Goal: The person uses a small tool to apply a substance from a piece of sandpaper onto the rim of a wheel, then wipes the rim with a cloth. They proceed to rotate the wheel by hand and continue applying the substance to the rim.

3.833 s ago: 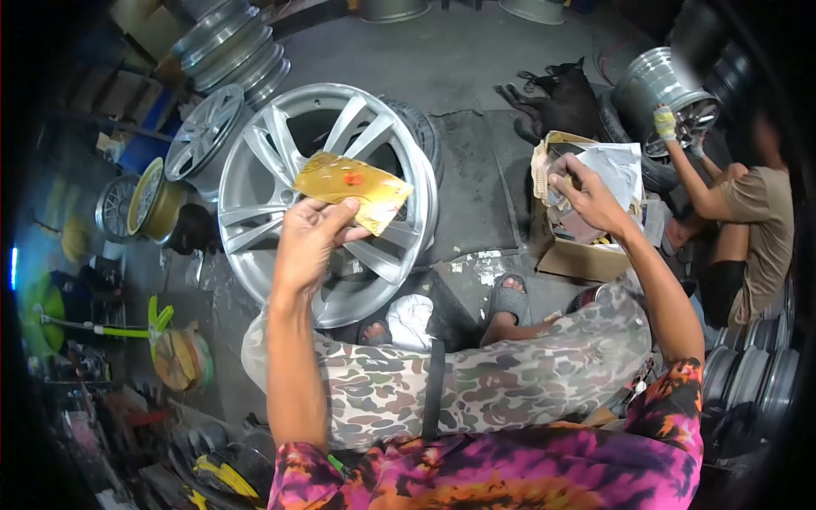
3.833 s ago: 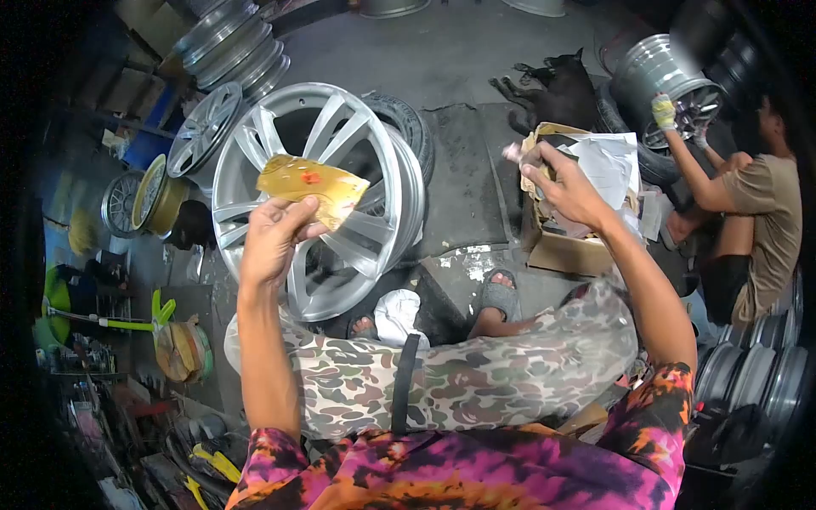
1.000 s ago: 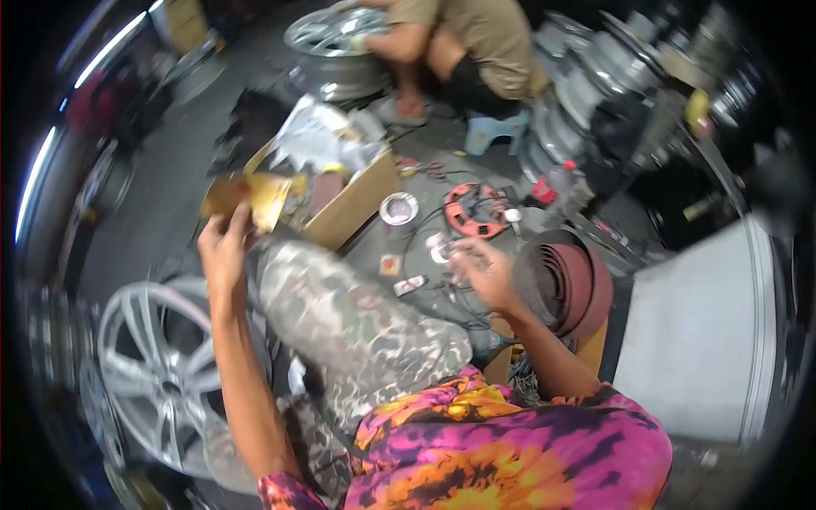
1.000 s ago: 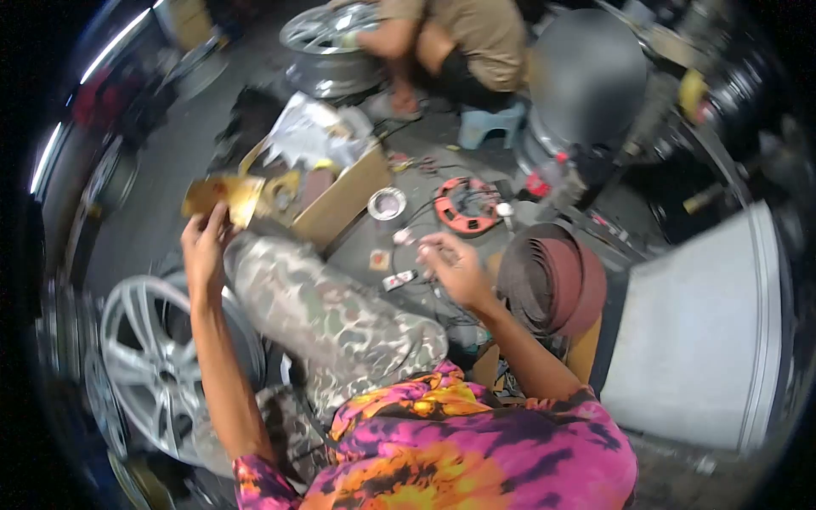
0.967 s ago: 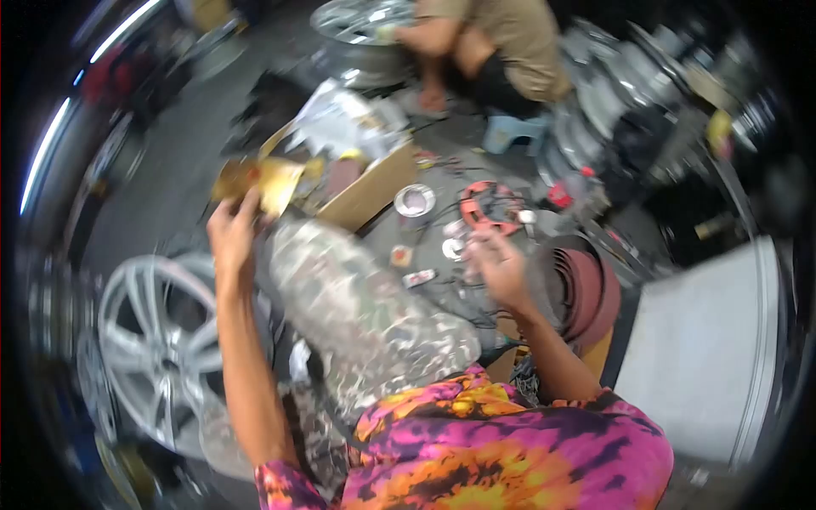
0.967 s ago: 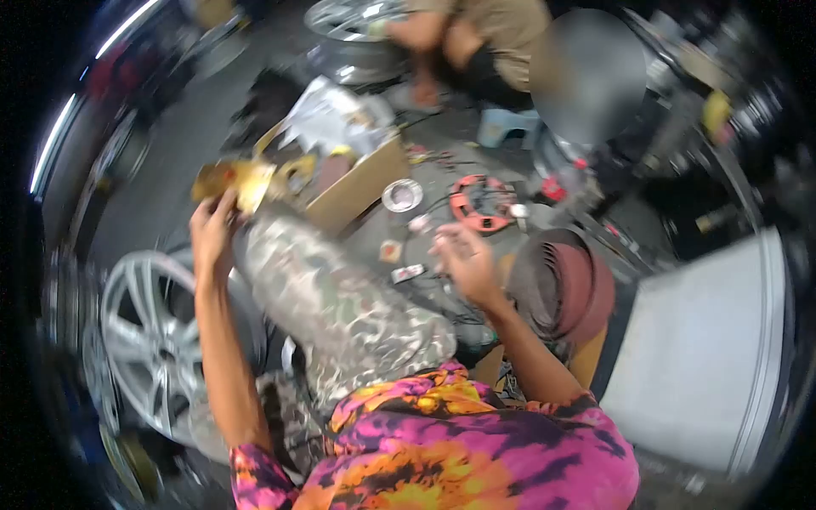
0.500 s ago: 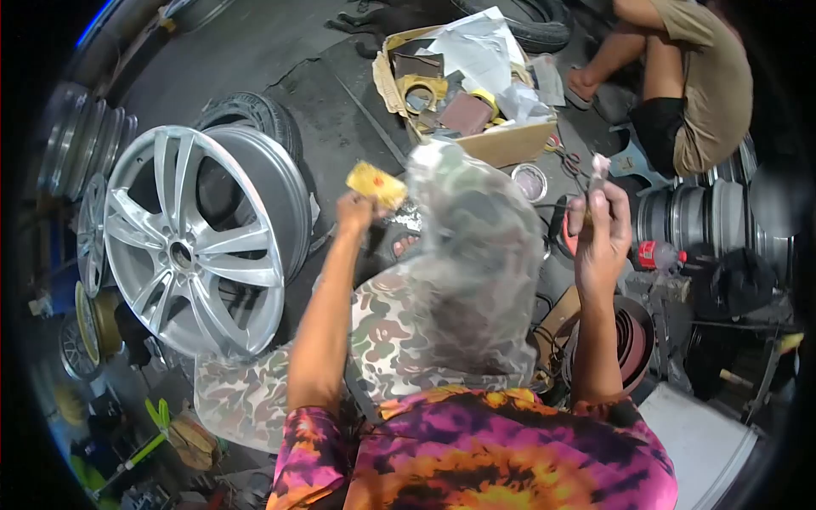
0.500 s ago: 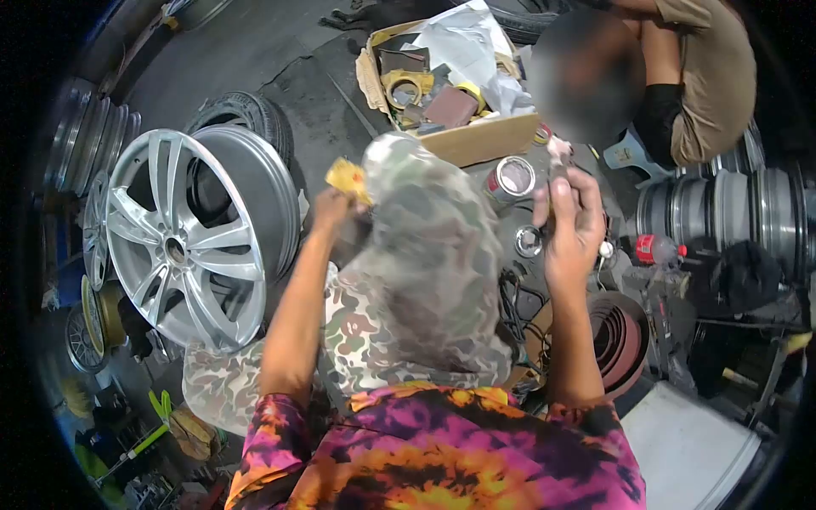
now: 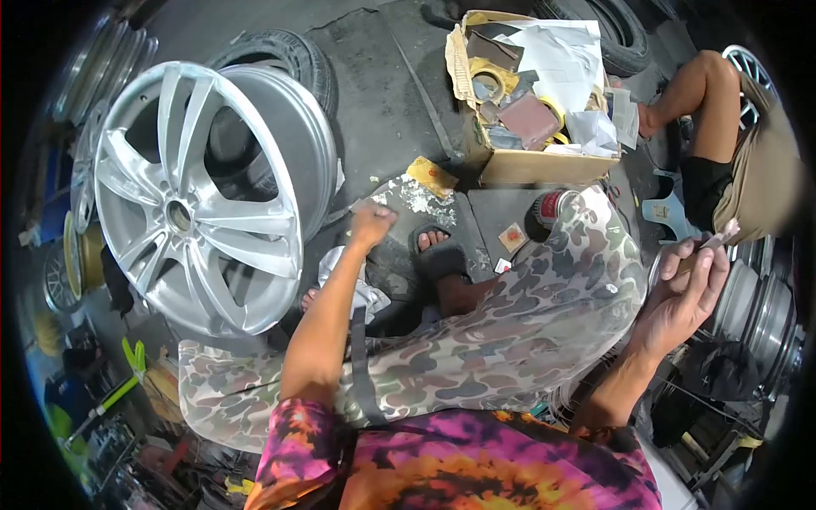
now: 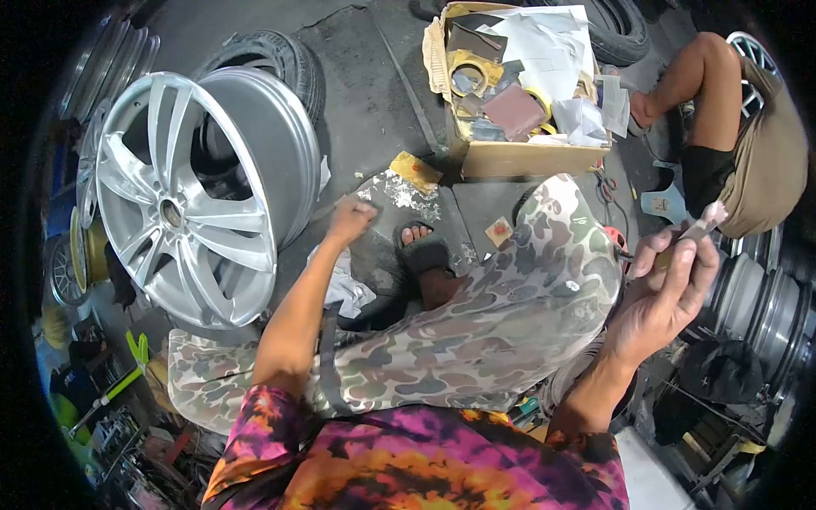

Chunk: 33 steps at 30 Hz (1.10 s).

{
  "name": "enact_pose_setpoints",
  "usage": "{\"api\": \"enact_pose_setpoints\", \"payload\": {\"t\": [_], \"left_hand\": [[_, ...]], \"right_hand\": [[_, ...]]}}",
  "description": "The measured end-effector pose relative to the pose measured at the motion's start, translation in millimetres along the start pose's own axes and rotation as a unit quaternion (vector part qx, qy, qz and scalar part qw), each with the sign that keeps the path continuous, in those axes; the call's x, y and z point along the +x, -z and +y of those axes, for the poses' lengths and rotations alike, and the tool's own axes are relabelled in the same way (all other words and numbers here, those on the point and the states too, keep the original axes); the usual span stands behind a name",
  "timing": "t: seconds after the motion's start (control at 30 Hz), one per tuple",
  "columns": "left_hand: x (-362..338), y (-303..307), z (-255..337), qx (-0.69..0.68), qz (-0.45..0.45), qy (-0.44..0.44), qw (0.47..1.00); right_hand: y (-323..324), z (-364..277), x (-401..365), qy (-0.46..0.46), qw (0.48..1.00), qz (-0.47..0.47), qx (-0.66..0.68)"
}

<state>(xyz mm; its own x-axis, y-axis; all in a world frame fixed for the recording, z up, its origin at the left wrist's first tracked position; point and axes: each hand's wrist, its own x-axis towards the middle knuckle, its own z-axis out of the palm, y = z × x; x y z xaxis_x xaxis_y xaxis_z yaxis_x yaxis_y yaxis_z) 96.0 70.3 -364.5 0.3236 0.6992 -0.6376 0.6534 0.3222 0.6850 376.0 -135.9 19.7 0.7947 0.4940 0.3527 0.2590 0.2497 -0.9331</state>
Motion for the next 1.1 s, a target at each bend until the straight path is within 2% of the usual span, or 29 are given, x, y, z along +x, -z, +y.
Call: {"api": "enact_pose_setpoints", "payload": {"t": [0.07, 0.1, 0.13, 0.23, 0.3, 0.4, 0.47, 0.53, 0.6, 0.63, 0.67, 0.73, 0.77, 0.83, 0.9, 0.93, 1.0, 1.03, 1.07, 1.1], "left_hand": [[-31.5, 11.2, -23.2, 0.13, 0.114, -0.073, 0.982], [-40.0, 13.2, -31.5, 0.13, 0.117, -0.064, 0.983], [-51.9, 16.6, -43.9, 0.13, 0.164, -0.043, 0.977], [-84.9, 25.4, -89.6, 0.132, 0.264, 0.008, 0.955], [-97.6, 24.3, -111.5, 0.113, 0.303, 0.036, 0.946], [-109.8, 25.4, -110.1, 0.122, 0.335, 0.012, 0.934], [-116.9, 26.4, -96.5, 0.103, 0.329, -0.003, 0.939], [-119.3, 21.8, -75.2, 0.115, 0.271, -0.051, 0.954], [-115.5, 9.4, -72.3, 0.036, 0.232, -0.085, 0.968], [-118.4, 8.8, -59.1, 0.023, 0.19, -0.081, 0.978], [-108.1, 0.0, -72.6, 0.055, 0.17, -0.06, 0.982], [-116.2, -3.1, -61.0, 0.047, 0.132, -0.072, 0.988], [-123.4, -2.1, -53.4, 0.087, 0.105, -0.042, 0.99], [-137.2, -3.8, -50.4, 0.127, 0.085, -0.009, 0.988], [-151.6, -6.0, -54.5, 0.347, 0.112, -0.006, 0.931], [-148.8, -8.8, -67.1, 0.35, 0.114, 0.001, 0.93], [-143.9, -17.9, -113.2, 0.457, 0.014, 0.092, 0.885], [-139.8, -14.4, -115.0, 0.473, -0.021, 0.089, 0.876], [-132.4, -13.1, -113.1, 0.472, -0.018, 0.09, 0.877], [-125.2, -9.8, -98.6, 0.416, -0.059, 0.038, 0.907]], "right_hand": [[-7.3, -2.8, 12.9, 0.014, 1.0, 0.004, -0.01], [-12.7, -2.7, 16.7, 0.026, 0.999, 0.012, -0.015], [-8.7, -2.3, 22.6, 0.026, 0.999, -0.045, -0.011], [-23.3, 1.4, 22.4, 0.0, 0.996, -0.085, -0.039], [-31.8, 4.4, 19.7, 0.004, 0.996, -0.076, -0.046], [-37.0, 4.3, 19.8, 0.019, 0.996, -0.084, -0.034], [-40.9, 0.8, 25.2, -0.007, 0.994, -0.105, -0.021], [-43.7, 2.9, 39.6, -0.01, 0.994, -0.107, -0.035], [-52.4, 15.6, 57.5, -0.001, 0.992, -0.079, -0.099], [-68.1, 18.4, 63.6, 0.01, 0.986, -0.014, -0.167], [-55.5, 31.9, 78.9, 0.017, 0.965, -0.09, -0.246], [-28.5, 84.3, 110.9, -0.084, 0.959, -0.139, -0.231], [-15.3, 113.5, 125.5, -0.138, 0.952, -0.123, -0.245], [-7.4, 154.6, 134.5, -0.107, 0.942, -0.114, -0.296], [-13.0, 171.4, 137.3, -0.098, 0.942, -0.117, -0.298], [-20.3, 171.7, 131.5, -0.106, 0.933, -0.136, -0.315], [-34.0, 168.7, 111.3, -0.128, 0.922, -0.161, -0.327], [-42.8, 162.7, 104.5, -0.103, 0.917, -0.227, -0.311], [-49.6, 153.3, 103.3, -0.069, 0.907, -0.289, -0.298], [-55.7, 143.4, 103.6, -0.066, 0.903, -0.313, -0.287]]}}
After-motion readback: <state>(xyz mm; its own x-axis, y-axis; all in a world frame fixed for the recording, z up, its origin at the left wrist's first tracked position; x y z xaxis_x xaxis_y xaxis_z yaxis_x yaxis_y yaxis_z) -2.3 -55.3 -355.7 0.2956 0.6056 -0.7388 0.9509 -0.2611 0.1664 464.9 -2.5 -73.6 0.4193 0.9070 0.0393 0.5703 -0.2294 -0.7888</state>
